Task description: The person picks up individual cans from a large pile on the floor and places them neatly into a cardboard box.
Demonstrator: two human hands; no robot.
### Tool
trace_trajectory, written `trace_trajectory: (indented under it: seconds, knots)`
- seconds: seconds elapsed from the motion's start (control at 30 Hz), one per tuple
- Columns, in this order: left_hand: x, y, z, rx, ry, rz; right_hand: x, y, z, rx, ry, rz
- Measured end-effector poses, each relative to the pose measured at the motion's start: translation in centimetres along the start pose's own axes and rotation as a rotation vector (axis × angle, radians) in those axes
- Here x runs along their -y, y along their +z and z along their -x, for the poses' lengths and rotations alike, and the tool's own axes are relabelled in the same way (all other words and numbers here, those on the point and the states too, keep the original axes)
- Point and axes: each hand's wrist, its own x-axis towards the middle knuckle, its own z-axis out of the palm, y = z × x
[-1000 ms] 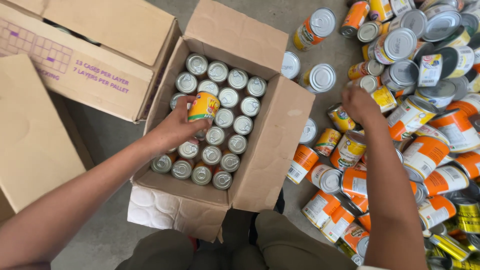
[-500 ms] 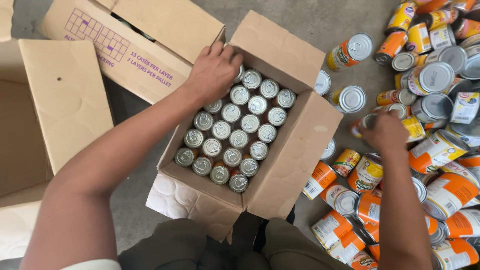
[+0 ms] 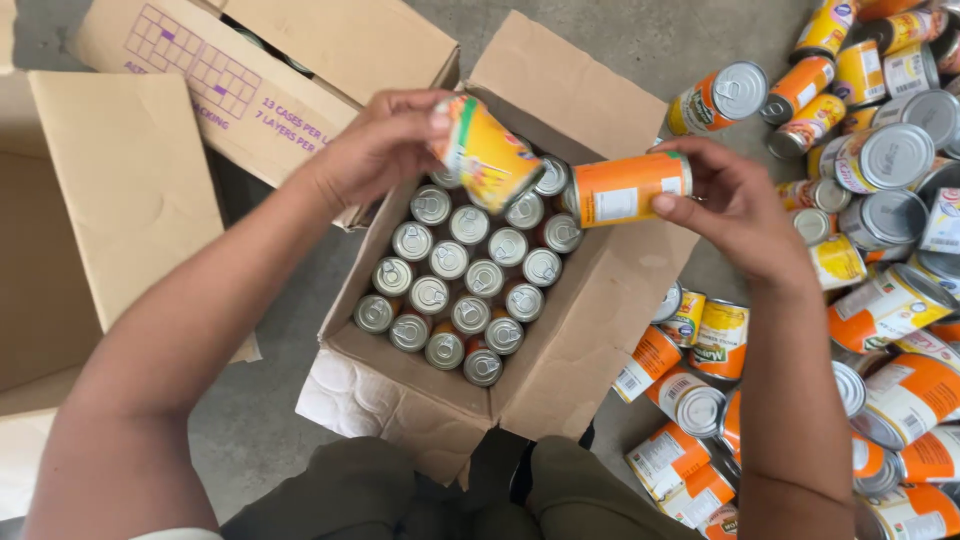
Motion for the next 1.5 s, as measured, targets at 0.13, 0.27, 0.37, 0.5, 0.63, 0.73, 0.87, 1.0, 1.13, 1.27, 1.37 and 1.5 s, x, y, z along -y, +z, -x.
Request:
trace_trajectory:
  seconds: [0.13,0.27,0.37,0.5,0.63,0.73,0.87,1.0,1.13,1.27,1.37,1.5]
  knots:
    - [0.0,1.8,1.8,0.059,-0.068,0.576,-4.7,1.8,-2.0,0.077,0.082,-0.367]
    - [2.7,1.0,1.1,-0.022,-0.212,0.288,-6.0,5.2,-2.7,0.262,0.172,-1.006]
    - [3.4,1.2,1.0,-0.002,-0.269,-0.163,-5.6,6.6,-2.7,0.319,0.167,-1.087]
    - [1.5,3.4,0.7,0.085,-0.107,-1.139,-5.7,7.8,-3.1,0.207,0.140,-0.859]
    - [1.9,3.9,-2.3,0.012,-0.030,-1.506,-8.1,10.4,-4.7,0.081,0.212,-0.673]
    - [3.9,2.7,-5.7,-0.094,0.080,-1.631,-7.5,12.1,-5.8,0.063,0.285,-0.661]
    - [7.3,0.8,-8.1,-0.204,0.368,-1.849,-7.3,12.6,-6.1,0.191,0.367,-0.958]
    - [8.7,-0.8,-8.0,-0.263,0.783,-2.038,-8.0,12.5,-5.4,0.158,0.346,-0.859]
    - [7.8,-2.3,-6.8,-0.223,1.011,-2.039,-7.4,12.8,-5.2,0.116,0.381,-0.740]
    - [6.9,-3.2,-6.1,-0.238,1.159,-2.041,-10.1,13.0,-5.5,0.040,0.311,-0.617]
    - [6.9,-3.6,-6.0,-0.246,1.109,-2.044,-10.4,13.7,-6.0,-0.076,0.165,-0.413]
    - [7.3,-3.6,-5.4,-0.206,1.124,-2.035,-10.6,14.8,-7.5,-0.209,-0.109,-0.114]
